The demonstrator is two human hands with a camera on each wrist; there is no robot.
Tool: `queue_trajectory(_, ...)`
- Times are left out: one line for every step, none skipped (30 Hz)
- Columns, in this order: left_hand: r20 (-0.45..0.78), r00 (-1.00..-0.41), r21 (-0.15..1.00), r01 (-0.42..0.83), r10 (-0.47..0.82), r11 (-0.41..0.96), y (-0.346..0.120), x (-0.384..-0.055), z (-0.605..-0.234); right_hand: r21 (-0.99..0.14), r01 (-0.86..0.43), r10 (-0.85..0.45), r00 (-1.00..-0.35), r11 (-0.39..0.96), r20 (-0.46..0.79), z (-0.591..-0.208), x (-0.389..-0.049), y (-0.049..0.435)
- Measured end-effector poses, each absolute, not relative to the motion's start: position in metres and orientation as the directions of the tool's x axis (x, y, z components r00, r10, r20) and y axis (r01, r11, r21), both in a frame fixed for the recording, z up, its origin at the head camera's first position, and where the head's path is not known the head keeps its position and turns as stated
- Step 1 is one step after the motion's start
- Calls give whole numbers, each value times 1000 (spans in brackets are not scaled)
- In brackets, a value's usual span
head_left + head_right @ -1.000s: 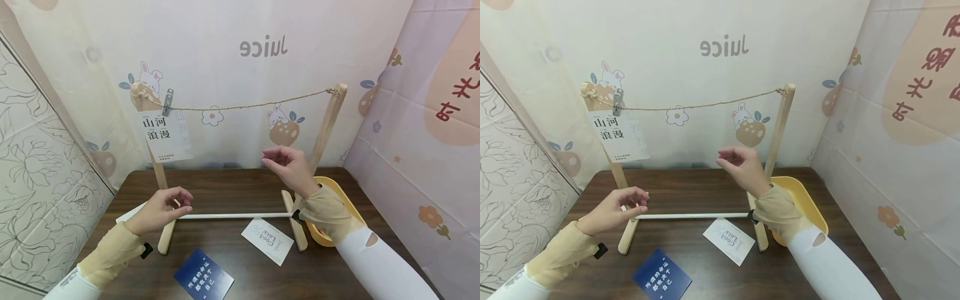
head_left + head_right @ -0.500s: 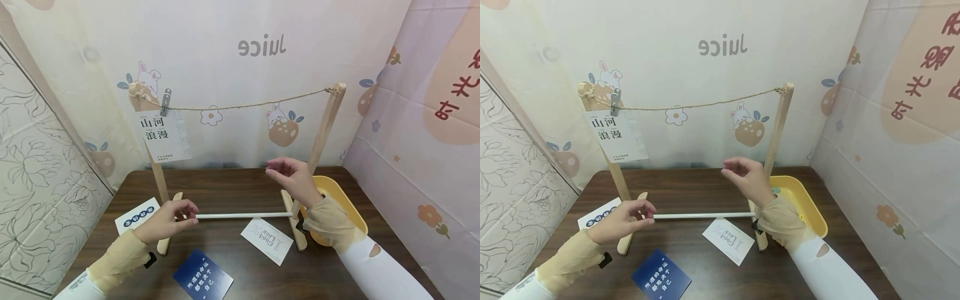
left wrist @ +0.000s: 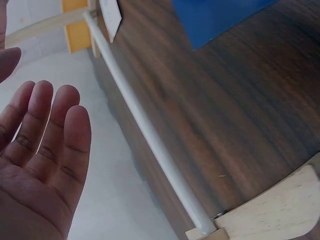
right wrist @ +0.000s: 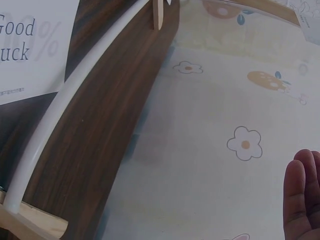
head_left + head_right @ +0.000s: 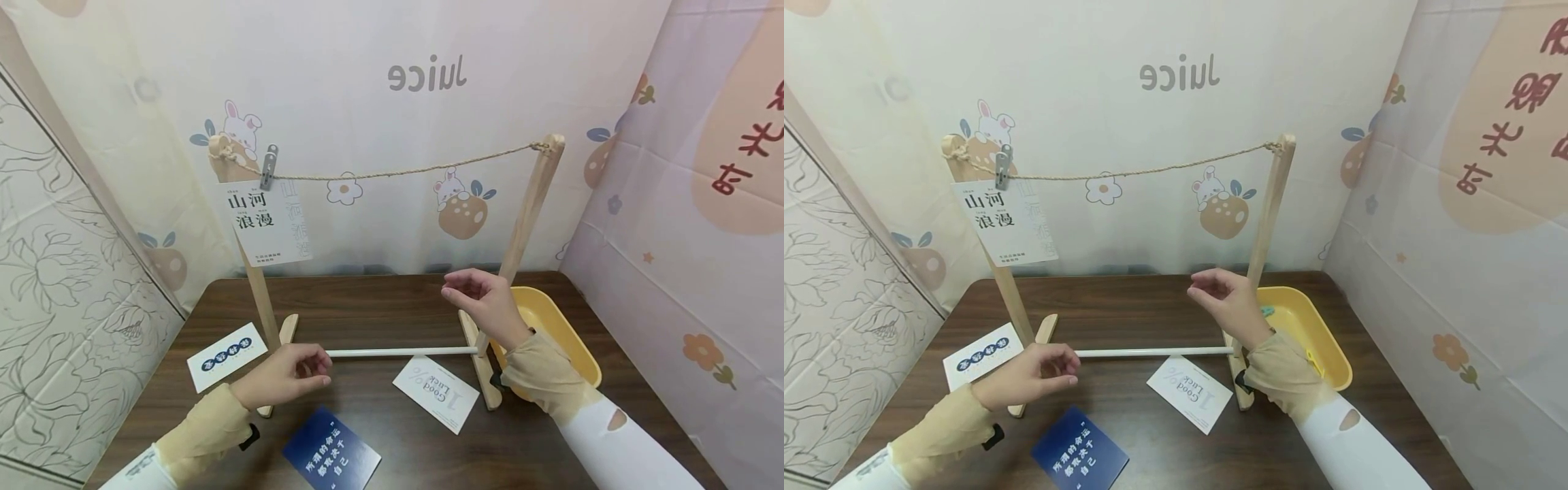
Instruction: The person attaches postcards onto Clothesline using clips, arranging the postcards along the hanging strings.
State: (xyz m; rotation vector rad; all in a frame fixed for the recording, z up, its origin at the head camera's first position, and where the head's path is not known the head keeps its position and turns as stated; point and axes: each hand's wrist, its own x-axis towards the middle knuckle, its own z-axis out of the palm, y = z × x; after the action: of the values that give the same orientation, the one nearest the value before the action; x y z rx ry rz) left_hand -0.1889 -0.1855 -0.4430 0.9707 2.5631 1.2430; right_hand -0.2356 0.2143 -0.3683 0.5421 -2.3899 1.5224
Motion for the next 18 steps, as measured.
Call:
queue_trajectory(151, -781, 733, 499, 606, 461, -185, -189, -445, -812, -437, -171, -899, 388, 403, -370, -236, 215)
queue_trajectory(145, -779, 725, 503, 610, 470, -185, -189, -448, -811, -433, -168, -901, 393, 399, -371, -235, 216)
queue_trajectory(142, -776, 715, 510, 615, 478, -185, -189, -450, -811, -429, -166, -903, 397, 396, -373, -235, 217)
queue_trajectory(137, -773, 708, 514, 620, 484, -185, -188, -451, -810, -426, -164, -904, 404, 394, -373, -234, 218)
queue_trajectory(135, -770, 703, 518, 624, 487, -184, -188, -453, -809, -423, -163, -906, 409, 391, -374, -234, 219)
queue_trajectory(131, -767, 699, 521, 629, 490, -184, -188, -454, -807, -420, -163, -907, 415, 388, -375, -233, 219)
queue_trajectory(126, -764, 696, 523, 633, 492, -184, -188, -456, -808, -417, -163, -909, 416, 385, -376, -232, 220)
queue_trajectory(119, -759, 692, 525, 640, 495, -183, -188, -457, -810, -415, -162, -909, 415, 383, -377, -232, 221)
queue_trajectory(107, -756, 690, 524, 645, 500, -183, -188, -459, -812, -413, -163, -910, 412, 380, -378, -231, 222)
queue_trajectory(92, -753, 687, 522, 652, 506, -182, -188, -461, -815, -411, -163, -912, 409, 377, -379, -231, 223)
queue_trajectory(77, -749, 682, 521, 658, 513, -182, -187, -463, -818, -408, -165, -913, 404, 374, -380, -230, 224)
queue_trajectory(63, -745, 673, 523, 664, 523, -181, -187, -465, -822, -407, -166, -913, 399, 372, -382, -230, 225)
queue_trajectory(51, -741, 662, 528, 670, 533, -181, -186, -466, -825, -404, -166, -915, 395, 369, -383, -230, 226)
queue_trajectory(43, -737, 648, 535, 675, 543, -181, -186, -468, -826, -405, -166, -914, 393, 369, -383, -230, 226)
queue_trajectory(37, -733, 633, 543, 679, 552, -180, -185, -470, -826, -405, -166, -914, 391, 370, -384, -229, 227)
queue_trajectory(34, -730, 616, 553, 683, 561, -179, -184, -471, -827, -405, -164, -914, 390, 370, -384, -228, 228)
queue_trajectory(36, -727, 599, 565, 686, 568, -179, -184, -472, -826, -406, -162, -914, 390, 372, -385, -228, 229)
queue_trajectory(38, -724, 582, 576, 689, 573, -178, -184, -473, -825, -408, -160, -913, 390, 376, -385, -228, 230)
